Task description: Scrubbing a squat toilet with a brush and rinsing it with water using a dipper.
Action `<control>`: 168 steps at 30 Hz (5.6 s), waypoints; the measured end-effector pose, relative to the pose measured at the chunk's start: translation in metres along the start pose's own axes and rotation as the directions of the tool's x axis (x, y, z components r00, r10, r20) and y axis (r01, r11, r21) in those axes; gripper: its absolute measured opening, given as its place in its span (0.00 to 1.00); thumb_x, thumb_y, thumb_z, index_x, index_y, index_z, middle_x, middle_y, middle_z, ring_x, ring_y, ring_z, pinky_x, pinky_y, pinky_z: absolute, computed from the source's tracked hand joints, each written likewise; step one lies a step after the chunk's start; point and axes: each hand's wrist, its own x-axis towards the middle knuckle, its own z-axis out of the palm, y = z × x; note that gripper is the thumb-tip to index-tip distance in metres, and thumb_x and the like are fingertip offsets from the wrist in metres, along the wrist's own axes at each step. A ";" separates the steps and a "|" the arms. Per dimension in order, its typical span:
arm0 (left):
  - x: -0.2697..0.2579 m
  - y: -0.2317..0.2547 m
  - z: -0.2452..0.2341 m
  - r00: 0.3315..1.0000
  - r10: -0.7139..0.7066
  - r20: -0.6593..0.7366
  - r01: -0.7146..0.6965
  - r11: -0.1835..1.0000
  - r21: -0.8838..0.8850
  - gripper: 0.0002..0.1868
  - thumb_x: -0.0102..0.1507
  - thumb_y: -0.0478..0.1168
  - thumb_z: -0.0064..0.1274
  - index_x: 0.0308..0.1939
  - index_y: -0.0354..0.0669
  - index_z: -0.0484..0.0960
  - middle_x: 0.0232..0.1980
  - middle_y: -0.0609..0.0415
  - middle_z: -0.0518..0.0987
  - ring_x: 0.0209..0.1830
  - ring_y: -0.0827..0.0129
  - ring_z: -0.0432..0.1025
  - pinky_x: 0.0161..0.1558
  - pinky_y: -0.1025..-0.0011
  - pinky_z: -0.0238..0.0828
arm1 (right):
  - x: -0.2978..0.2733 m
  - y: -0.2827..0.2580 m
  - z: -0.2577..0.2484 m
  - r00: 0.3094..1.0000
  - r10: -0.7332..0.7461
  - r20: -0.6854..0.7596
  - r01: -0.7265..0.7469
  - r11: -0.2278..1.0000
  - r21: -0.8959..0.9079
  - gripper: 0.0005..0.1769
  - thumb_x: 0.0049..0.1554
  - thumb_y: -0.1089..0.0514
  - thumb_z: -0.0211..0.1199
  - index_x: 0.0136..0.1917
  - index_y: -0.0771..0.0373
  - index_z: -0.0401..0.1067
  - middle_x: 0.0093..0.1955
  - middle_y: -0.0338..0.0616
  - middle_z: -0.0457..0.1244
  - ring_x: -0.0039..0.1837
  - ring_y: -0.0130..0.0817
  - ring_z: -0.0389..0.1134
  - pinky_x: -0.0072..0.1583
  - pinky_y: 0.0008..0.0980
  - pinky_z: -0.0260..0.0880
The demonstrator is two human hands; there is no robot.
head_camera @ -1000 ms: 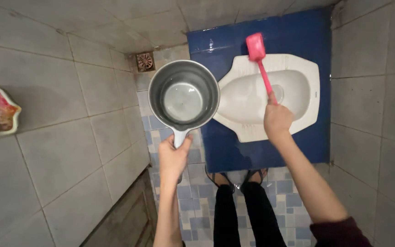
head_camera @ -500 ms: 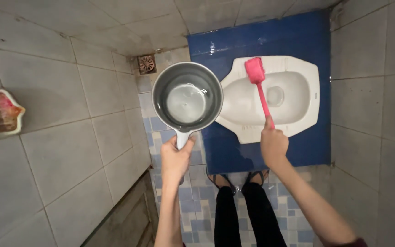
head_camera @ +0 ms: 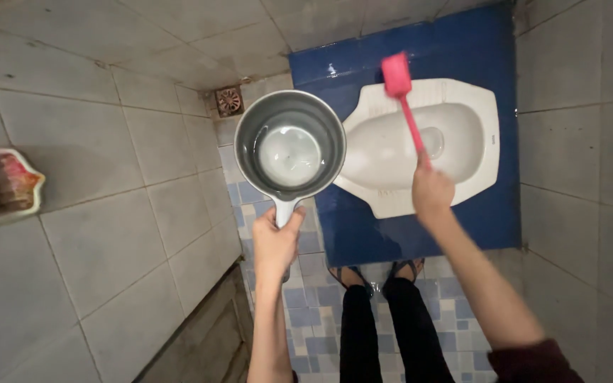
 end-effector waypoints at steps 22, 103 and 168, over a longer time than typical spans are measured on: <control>0.000 -0.007 -0.006 1.000 -0.016 0.024 0.018 0.996 -0.083 0.11 0.62 0.40 0.60 0.30 0.35 0.79 0.17 0.62 0.69 0.11 0.80 0.58 0.14 0.74 0.48 | -0.036 -0.056 -0.016 0.991 0.040 0.125 -0.033 0.998 -0.056 0.37 0.55 0.58 0.56 0.77 0.62 0.57 0.31 0.55 0.70 0.34 0.46 0.75 0.35 0.43 0.75; -0.002 -0.012 0.030 0.991 0.134 0.010 -0.134 0.986 0.100 0.11 0.61 0.40 0.60 0.35 0.34 0.85 0.22 0.65 0.74 0.21 0.84 0.62 0.22 0.75 0.58 | 0.001 0.111 0.002 0.988 0.124 0.091 -0.116 0.990 -0.081 0.31 0.65 0.59 0.49 0.80 0.64 0.57 0.35 0.57 0.70 0.36 0.51 0.74 0.38 0.48 0.74; -0.090 0.020 0.112 0.999 -0.011 -0.032 0.012 0.998 0.057 0.12 0.61 0.39 0.61 0.29 0.32 0.80 0.16 0.60 0.69 0.10 0.79 0.59 0.14 0.73 0.49 | -0.008 0.148 -0.009 0.987 0.086 0.136 -0.111 0.975 0.191 0.32 0.61 0.59 0.47 0.78 0.59 0.57 0.34 0.61 0.69 0.37 0.57 0.73 0.41 0.54 0.74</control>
